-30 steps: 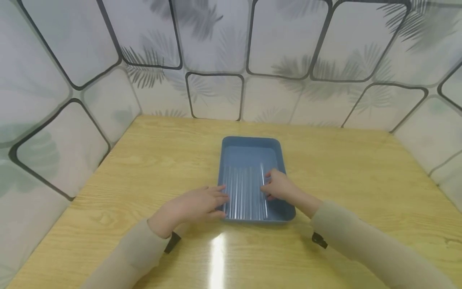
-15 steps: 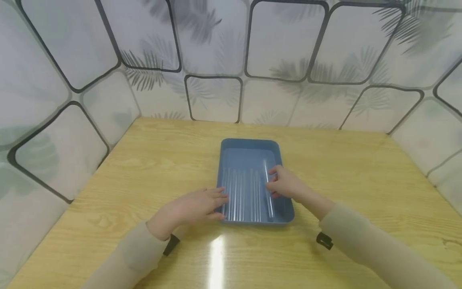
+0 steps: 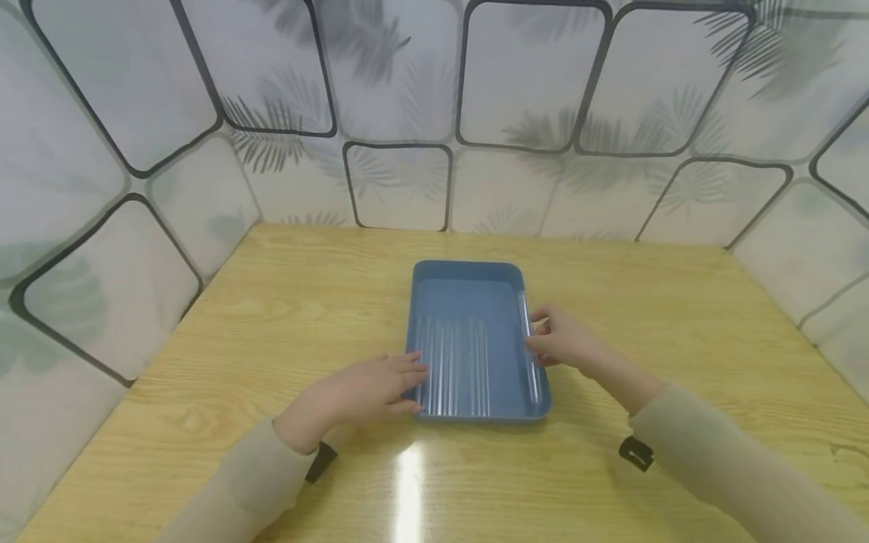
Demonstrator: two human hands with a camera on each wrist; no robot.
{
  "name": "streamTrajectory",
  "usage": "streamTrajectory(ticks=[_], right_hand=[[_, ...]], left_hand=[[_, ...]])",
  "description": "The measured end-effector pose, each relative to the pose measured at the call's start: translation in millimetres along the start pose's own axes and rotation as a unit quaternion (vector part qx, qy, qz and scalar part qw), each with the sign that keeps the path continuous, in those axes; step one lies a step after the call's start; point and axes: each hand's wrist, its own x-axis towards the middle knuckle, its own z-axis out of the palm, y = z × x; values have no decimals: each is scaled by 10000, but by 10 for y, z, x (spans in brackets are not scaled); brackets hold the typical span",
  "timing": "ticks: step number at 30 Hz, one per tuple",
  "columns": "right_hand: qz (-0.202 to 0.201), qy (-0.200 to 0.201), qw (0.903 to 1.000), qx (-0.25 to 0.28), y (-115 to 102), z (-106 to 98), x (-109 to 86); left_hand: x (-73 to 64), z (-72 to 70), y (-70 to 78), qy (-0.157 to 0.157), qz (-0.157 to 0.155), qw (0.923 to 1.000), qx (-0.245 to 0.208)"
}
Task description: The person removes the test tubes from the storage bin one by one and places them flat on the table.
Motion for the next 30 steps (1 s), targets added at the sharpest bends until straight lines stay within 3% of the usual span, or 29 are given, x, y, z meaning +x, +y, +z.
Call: streamTrajectory(ticks=[6,17,30], right_hand=[[46,56,9998,205,66,-101,-41],[194,79,9997,80,187,-297,-91],[441,133,9989,87,369,-274,17]], left_hand=[[-1,2,4,-79,-72,9999,-60],[-12,6,8,-111,-157,9997,-131],[-9,20,-13,-64,-96,9999,-107]])
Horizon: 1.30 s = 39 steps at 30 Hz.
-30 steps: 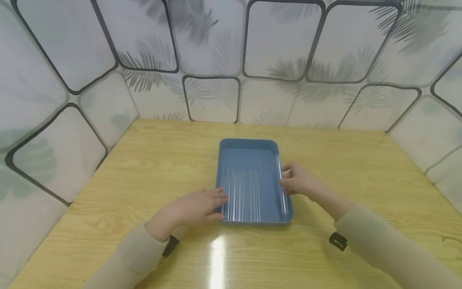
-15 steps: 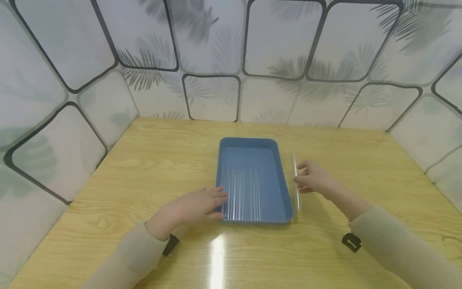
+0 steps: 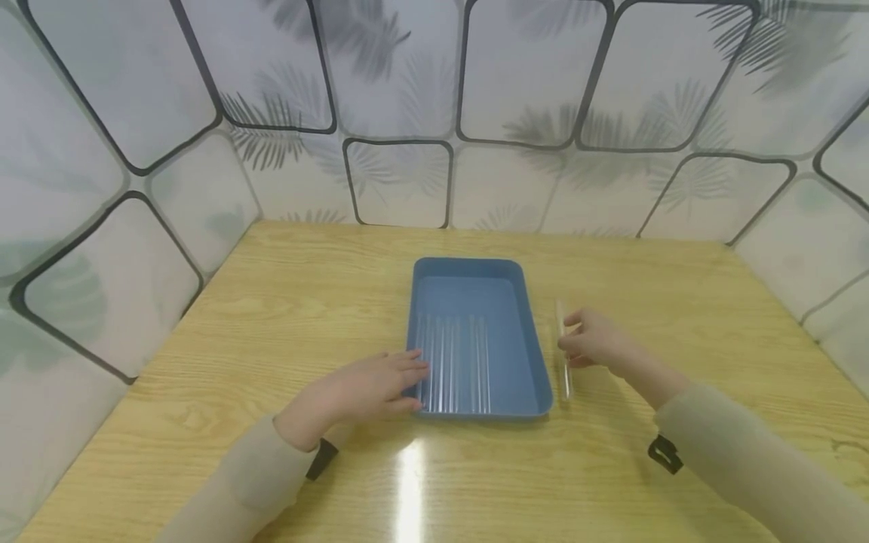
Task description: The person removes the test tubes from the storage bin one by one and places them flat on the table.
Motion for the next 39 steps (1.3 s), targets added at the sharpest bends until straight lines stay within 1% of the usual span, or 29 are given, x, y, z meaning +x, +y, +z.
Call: streamTrajectory(ticks=[4,9,16,22,30,39], right_hand=[[108,17,9999,-84,64,26,71],[123,-24,9987,-490,98,40,140],[182,36,9977,-657,96,29,229],[203,92,9948,-996,86,21,293],[106,193,9942,-1055,86,25,351],[179,210,9925,-1192,64,43,355]], left_hand=[[11,-4,3,-23,10,10000,31],[17,-8,5,-54,0,10000,41],[26,-29,8,-10,67,10000,42],[22,-30,8,39,90,9999,61],[19,-25,12,45,43,10000,-28],[14,-15,4,68,20,10000,2]])
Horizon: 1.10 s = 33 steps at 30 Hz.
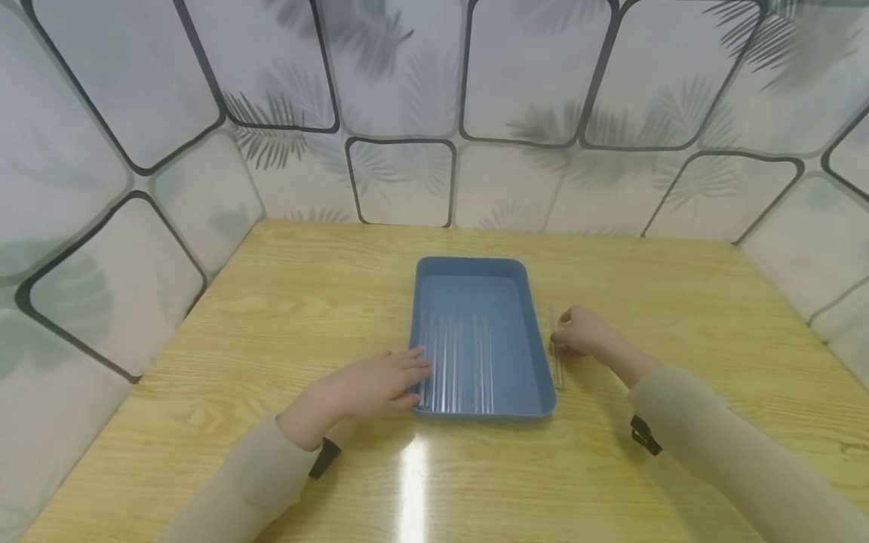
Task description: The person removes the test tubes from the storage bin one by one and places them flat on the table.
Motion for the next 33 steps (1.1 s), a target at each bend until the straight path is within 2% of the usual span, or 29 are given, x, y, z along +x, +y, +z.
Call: streamTrajectory(ticks=[9,19,26,33], right_hand=[[-34,119,9995,-275,-24,4,-6],[49,164,9997,-150,0,19,22],[-122,256,9991,-318,0,12,14],[-122,232,9993,-281,2,13,13]], left_hand=[[0,0,0,34,-22,10000,-47],[-3,-11,10,46,-37,10000,-41],[-2,-3,5,63,-44,10000,-34],[-1,-6,1,53,-48,10000,-26]])
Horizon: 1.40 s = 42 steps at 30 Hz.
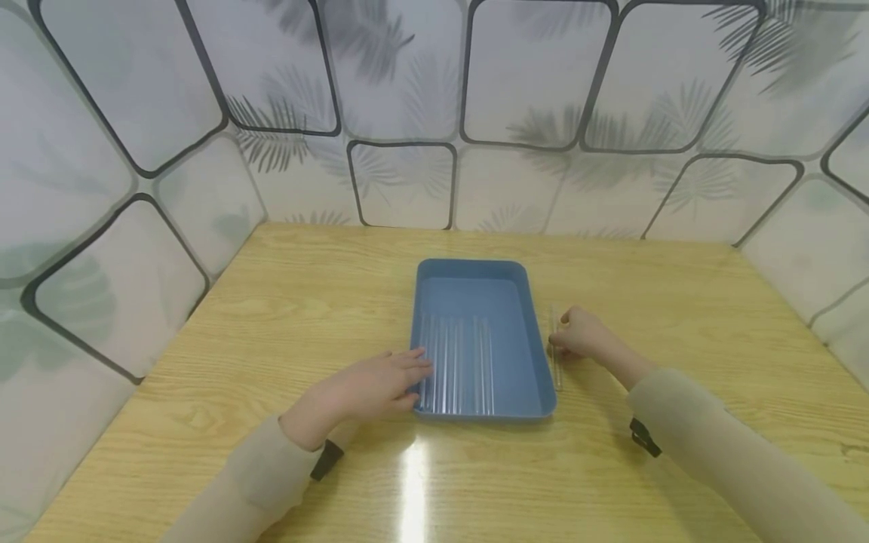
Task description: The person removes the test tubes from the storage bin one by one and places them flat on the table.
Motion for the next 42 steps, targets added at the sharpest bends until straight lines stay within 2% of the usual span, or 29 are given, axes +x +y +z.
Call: streamTrajectory(ticks=[28,42], right_hand=[[-63,-96,9996,-245,-29,-6,-34],[-219,-114,9987,-452,-41,-20,-33]], left_hand=[[5,4,-14,21,51,10000,46],[-3,6,-12,36,10,10000,-27]])
